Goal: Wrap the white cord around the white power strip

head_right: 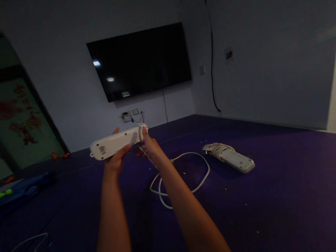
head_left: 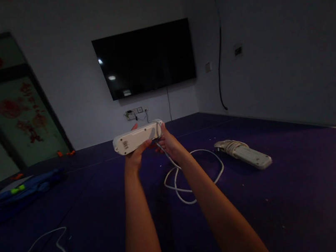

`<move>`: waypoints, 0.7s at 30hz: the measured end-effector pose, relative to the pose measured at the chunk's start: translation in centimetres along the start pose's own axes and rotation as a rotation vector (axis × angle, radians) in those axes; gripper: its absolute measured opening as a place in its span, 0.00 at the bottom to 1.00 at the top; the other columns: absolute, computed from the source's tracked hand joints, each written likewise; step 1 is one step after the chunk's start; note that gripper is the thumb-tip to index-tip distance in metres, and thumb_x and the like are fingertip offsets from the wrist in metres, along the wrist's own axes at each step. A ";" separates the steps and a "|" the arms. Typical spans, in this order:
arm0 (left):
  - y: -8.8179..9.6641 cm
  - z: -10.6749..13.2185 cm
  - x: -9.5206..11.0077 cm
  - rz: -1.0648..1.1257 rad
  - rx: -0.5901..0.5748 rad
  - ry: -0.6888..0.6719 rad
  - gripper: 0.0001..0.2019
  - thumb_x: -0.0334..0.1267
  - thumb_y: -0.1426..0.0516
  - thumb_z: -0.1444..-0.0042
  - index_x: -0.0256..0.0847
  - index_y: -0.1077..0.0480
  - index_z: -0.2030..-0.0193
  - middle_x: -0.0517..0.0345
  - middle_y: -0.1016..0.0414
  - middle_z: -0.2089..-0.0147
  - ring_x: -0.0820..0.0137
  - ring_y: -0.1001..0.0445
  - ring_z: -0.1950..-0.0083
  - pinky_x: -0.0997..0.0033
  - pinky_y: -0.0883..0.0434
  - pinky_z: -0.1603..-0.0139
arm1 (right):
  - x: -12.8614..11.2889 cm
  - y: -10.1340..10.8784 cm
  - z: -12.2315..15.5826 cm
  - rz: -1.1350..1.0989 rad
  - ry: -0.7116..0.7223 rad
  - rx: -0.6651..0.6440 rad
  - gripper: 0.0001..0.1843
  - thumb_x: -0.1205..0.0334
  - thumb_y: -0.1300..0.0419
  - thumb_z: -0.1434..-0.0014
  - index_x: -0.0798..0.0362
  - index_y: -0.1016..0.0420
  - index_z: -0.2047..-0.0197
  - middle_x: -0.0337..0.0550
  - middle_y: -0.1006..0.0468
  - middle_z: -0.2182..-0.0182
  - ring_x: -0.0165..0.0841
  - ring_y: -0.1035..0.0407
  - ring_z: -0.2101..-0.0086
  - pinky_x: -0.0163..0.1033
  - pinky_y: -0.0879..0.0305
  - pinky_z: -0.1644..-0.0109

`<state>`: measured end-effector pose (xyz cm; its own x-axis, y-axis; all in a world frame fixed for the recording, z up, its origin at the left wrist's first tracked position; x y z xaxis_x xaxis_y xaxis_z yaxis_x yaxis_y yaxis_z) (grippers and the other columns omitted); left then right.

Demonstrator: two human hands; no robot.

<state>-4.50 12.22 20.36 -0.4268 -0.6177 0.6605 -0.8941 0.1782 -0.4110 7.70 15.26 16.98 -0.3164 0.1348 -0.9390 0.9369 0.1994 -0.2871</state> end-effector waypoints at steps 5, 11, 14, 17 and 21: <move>0.0 0.3 0.1 -0.046 -0.041 0.034 0.31 0.22 0.35 0.68 0.42 0.30 0.52 0.56 0.24 0.57 0.69 0.26 0.56 0.73 0.30 0.54 | 0.6 -0.2 0.1 -0.026 -0.079 -0.050 0.47 0.26 0.69 0.51 0.58 0.27 0.68 0.47 0.28 0.85 0.28 0.39 0.86 0.30 0.52 0.86; -0.5 0.9 0.5 -0.074 -0.110 0.077 0.33 0.20 0.35 0.68 0.44 0.30 0.51 0.56 0.23 0.58 0.68 0.26 0.55 0.72 0.30 0.52 | 0.9 0.0 0.6 -0.084 -0.129 0.001 0.44 0.25 0.65 0.52 0.57 0.28 0.72 0.47 0.29 0.85 0.28 0.39 0.86 0.31 0.51 0.86; -0.3 1.2 0.3 -0.024 -0.074 0.134 0.37 0.17 0.35 0.71 0.44 0.31 0.50 0.57 0.23 0.61 0.67 0.26 0.54 0.72 0.31 0.51 | 1.3 0.2 0.8 -0.120 -0.149 0.033 0.42 0.26 0.62 0.52 0.57 0.29 0.73 0.48 0.28 0.84 0.29 0.37 0.85 0.31 0.51 0.86; -0.1 1.2 0.0 0.004 -0.069 0.166 0.36 0.17 0.35 0.71 0.43 0.31 0.50 0.56 0.22 0.62 0.66 0.27 0.53 0.72 0.31 0.51 | 1.3 0.0 0.8 -0.125 -0.147 0.019 0.39 0.27 0.60 0.51 0.56 0.29 0.73 0.48 0.28 0.83 0.29 0.37 0.84 0.31 0.51 0.86; 0.1 0.6 -0.7 0.031 -0.064 0.152 0.30 0.21 0.34 0.68 0.40 0.29 0.54 0.56 0.23 0.60 0.67 0.26 0.54 0.72 0.31 0.52 | 0.8 0.0 0.3 -0.124 -0.090 0.023 0.37 0.29 0.57 0.50 0.56 0.29 0.69 0.46 0.28 0.82 0.29 0.37 0.84 0.31 0.52 0.86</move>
<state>-4.26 12.23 19.50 -0.4652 -0.4890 0.7378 -0.8851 0.2466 -0.3946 7.55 15.10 16.18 -0.4162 0.0223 -0.9090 0.8949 0.1867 -0.4052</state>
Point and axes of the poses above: each hand's wrist, its own z-axis away from the middle knuckle, its own y-axis out of the back of the hand, x = y × z, the point moved 9 cm from there along -z, towards the middle knuckle
